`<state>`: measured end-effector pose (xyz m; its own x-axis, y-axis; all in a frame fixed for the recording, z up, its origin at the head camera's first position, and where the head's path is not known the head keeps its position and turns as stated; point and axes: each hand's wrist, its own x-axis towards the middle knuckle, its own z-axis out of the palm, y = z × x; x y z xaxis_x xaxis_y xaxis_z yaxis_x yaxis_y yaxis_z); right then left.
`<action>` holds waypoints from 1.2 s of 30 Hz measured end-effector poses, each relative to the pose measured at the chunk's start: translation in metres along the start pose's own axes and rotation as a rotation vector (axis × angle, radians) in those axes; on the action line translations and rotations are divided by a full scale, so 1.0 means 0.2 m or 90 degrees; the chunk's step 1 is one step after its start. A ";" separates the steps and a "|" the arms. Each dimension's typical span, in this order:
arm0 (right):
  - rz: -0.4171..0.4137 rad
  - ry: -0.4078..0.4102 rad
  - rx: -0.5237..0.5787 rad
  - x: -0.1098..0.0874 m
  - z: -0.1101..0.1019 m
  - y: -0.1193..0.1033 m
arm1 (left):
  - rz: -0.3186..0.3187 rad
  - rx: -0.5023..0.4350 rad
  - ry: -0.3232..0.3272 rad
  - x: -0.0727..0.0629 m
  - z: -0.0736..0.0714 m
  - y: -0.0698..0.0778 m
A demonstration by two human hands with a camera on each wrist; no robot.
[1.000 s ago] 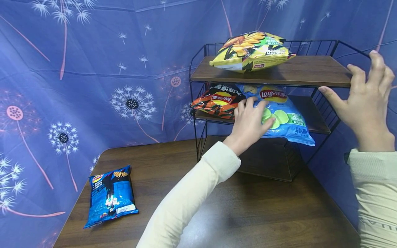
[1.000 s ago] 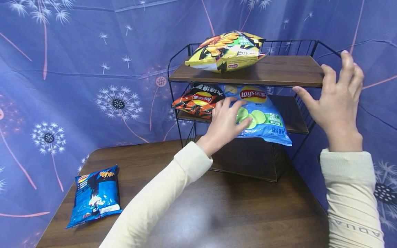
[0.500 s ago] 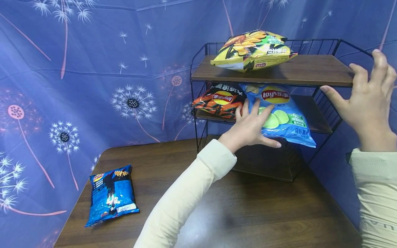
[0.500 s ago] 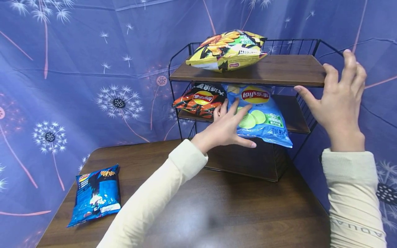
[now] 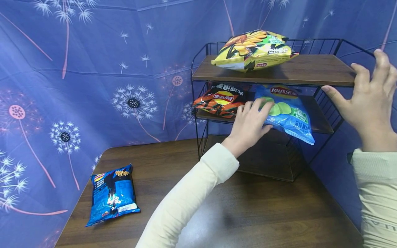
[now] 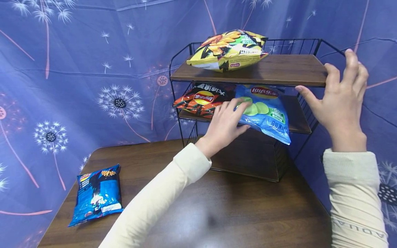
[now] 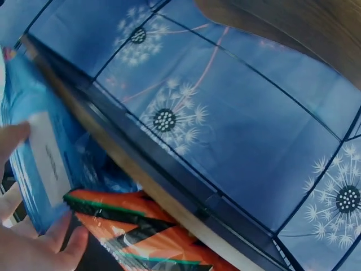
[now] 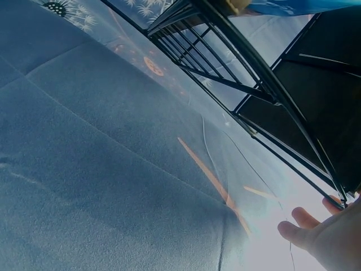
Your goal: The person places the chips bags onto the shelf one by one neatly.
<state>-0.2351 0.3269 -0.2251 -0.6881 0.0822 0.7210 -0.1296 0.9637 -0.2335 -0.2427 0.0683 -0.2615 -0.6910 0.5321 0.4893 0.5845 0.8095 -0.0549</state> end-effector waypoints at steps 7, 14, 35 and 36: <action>0.005 -0.008 -0.008 0.00 -0.01 0.00 | 0.033 0.075 0.065 -0.02 0.05 0.01; 0.003 -0.005 -0.015 0.00 0.00 0.00 | 0.068 0.118 0.061 -0.04 0.08 0.01; 0.013 -0.009 -0.015 0.01 -0.01 0.00 | 0.062 0.146 0.042 -0.04 0.13 0.04; 0.012 -0.009 -0.015 0.00 -0.01 0.00 | 0.072 0.138 0.044 -0.04 0.13 0.03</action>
<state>-0.2346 0.3266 -0.2234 -0.7001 0.0977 0.7073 -0.0997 0.9675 -0.2323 -0.2435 0.0754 -0.2884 -0.5919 0.6096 0.5273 0.5460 0.7845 -0.2940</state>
